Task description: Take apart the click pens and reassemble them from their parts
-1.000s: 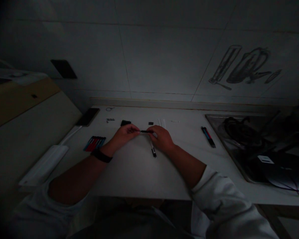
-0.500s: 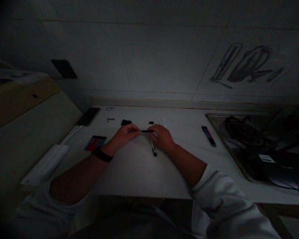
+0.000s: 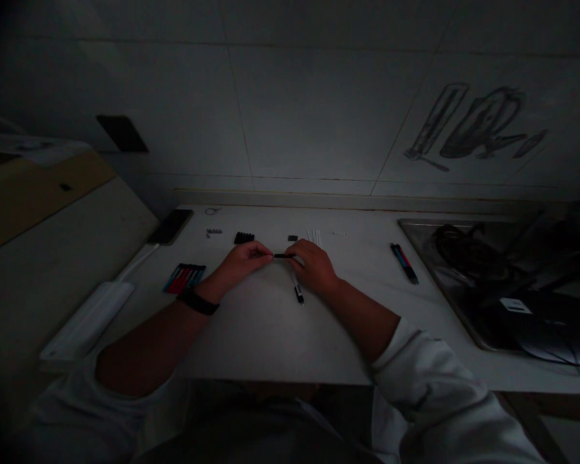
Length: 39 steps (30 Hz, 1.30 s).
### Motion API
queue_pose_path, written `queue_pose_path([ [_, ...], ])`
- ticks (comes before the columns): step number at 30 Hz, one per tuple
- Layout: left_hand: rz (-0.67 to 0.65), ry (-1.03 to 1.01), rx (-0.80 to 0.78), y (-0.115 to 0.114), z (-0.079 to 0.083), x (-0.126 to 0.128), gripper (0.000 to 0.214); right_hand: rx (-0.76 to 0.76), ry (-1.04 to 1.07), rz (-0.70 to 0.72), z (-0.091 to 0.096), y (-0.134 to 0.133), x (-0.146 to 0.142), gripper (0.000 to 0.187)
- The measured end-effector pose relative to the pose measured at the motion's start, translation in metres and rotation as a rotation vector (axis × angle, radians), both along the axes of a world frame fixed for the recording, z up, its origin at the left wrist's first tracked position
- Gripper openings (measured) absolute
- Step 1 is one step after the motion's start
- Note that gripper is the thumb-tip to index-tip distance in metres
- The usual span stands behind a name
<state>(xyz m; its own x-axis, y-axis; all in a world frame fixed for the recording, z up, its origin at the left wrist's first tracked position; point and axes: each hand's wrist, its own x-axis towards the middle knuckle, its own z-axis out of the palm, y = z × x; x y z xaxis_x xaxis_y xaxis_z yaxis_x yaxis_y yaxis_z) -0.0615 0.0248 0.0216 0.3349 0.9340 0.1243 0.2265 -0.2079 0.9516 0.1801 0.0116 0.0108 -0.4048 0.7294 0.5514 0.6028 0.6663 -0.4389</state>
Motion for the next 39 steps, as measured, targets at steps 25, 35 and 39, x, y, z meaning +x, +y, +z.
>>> queue_pose_path([
  [25, 0.022, 0.017, 0.132, 0.0034, -0.0046, -0.0021, 0.020, 0.032, 0.003, 0.036, -0.0053, 0.0036, 0.0017, 0.012],
  [35, 0.027, 0.033, 0.140, 0.0034, -0.0063, -0.0018, 0.018, 0.017, 0.006, 0.045, -0.0036, 0.0015, 0.0007, 0.015],
  [39, 0.019, 0.031, 0.147, 0.0038, -0.0069, -0.0020, 0.019, -0.002, 0.001, 0.059, -0.0029, 0.0020, 0.0012, 0.011],
])
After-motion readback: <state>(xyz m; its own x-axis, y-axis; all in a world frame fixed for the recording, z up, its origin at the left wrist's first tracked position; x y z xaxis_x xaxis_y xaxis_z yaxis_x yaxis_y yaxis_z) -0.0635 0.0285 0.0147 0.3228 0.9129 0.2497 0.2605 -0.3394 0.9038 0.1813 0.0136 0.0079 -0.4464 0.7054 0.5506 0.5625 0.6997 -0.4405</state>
